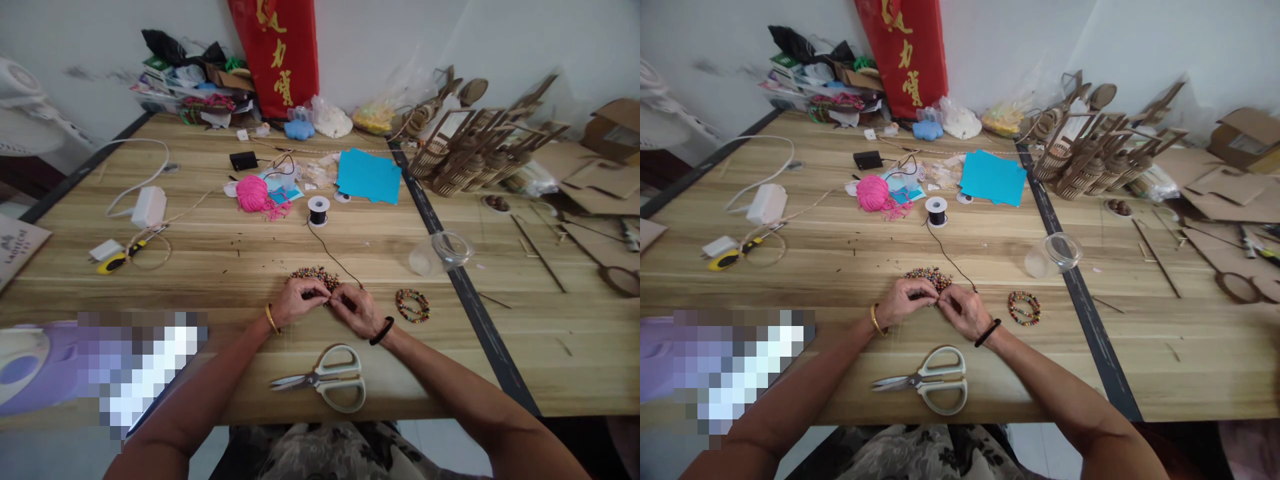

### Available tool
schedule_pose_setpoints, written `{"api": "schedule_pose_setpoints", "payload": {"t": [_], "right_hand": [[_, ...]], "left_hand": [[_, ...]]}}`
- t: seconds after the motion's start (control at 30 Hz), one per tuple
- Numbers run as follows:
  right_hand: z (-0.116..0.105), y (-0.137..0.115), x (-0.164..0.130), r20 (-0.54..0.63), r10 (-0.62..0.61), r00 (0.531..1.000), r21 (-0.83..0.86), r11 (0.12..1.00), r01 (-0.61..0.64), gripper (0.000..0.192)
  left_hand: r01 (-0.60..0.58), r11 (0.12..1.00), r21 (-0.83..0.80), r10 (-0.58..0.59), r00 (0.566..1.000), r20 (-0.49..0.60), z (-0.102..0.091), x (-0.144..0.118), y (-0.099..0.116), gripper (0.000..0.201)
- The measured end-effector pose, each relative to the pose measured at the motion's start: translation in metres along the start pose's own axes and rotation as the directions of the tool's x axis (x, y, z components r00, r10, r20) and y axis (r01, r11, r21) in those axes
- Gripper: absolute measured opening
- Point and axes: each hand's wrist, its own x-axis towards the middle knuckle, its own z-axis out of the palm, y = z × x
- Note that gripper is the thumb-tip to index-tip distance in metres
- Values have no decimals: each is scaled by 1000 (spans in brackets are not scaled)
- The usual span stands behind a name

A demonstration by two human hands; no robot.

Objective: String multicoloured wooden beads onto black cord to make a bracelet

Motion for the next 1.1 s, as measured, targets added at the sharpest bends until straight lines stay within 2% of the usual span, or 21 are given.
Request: {"api": "schedule_pose_setpoints", "payload": {"t": [0.7, 1.1], "right_hand": [[0, 3, -1, 30, -12, 999, 13, 1000, 12, 14], [0, 3, 0, 24, -4, 1000, 18, 1000, 4, 15]], "left_hand": [[24, 999, 23, -24, 1000, -15, 0, -1, 1, 14], [74, 997, -23, -74, 997, 8, 0, -2, -1, 13]]}}
